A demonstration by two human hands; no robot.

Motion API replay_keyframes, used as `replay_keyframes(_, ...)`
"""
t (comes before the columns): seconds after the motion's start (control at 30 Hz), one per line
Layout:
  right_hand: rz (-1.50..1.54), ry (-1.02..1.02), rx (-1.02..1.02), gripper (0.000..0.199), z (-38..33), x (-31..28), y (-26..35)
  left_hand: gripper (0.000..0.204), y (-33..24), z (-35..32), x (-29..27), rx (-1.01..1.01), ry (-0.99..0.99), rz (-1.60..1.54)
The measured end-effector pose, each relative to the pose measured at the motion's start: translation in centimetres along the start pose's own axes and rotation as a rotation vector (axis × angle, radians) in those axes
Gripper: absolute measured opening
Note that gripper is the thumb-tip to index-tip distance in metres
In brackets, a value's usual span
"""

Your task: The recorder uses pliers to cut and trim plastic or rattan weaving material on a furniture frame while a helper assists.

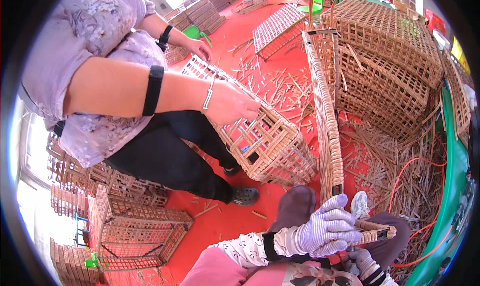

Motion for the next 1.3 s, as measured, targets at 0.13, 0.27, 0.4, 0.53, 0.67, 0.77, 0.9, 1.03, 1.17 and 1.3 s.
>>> replay_keyframes(0.13, -0.098, -0.030, -0.131, 0.022, -3.3, 3.4, 0.4, 0.030, -0.4, -0.4, -0.6, -0.003, 0.010, 0.002)
replay_keyframes(0.27, -0.100, -0.036, -0.184, 0.022, -3.9, 5.3, 0.8, 0.028, -0.6, -1.0, -1.3, -0.028, 0.068, 0.013)
replay_keyframes(0.4, -0.095, -0.056, -0.188, 0.022, -3.6, 6.3, 1.7, 0.027, -0.7, -1.0, -1.7, -0.056, 0.102, 0.012)
replay_keyframes(0.53, -0.100, -0.059, -0.173, 0.022, -3.1, 6.9, 2.2, 0.032, -0.5, -1.4, -1.5, -0.126, 0.160, -0.026)
replay_keyframes(0.67, -0.097, -0.069, -0.163, 0.023, -2.9, 7.1, 2.6, 0.032, -0.5, -1.6, -1.1, -0.144, 0.188, -0.054)
replay_keyframes(0.77, -0.100, -0.069, -0.153, 0.023, -2.7, 7.1, 2.8, 0.032, -0.4, -1.3, -1.1, -0.148, 0.188, -0.055)
replay_keyframes(0.9, -0.074, -0.082, -0.158, 0.023, -3.2, 6.0, 2.6, 0.032, 6.9, 4.0, -10.4, 0.133, 0.651, 1.147)
replay_keyframes(1.03, -0.069, -0.075, -0.149, 0.023, -3.3, 6.2, 2.6, 0.032, 14.7, 4.5, -18.1, 0.667, 1.234, 1.380)
replay_keyframes(1.17, -0.058, -0.091, -0.144, 0.023, -4.1, 5.8, 2.2, 0.032, 15.7, 3.5, -17.4, 0.647, 1.230, 1.354)
replay_keyframes(1.3, -0.040, -0.092, -0.152, 0.023, -5.4, 4.4, 2.1, 0.032, 10.1, 2.0, -10.9, 0.349, 0.882, 1.263)
Point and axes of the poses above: each hand's wrist, its own z-axis towards the middle knuckle, its own x-axis out of the palm, y = z × x, the point moved 5 cm from there along z, towards the middle knuckle, and after that the axes turned 13 degrees about z, right-handed, at the moved point
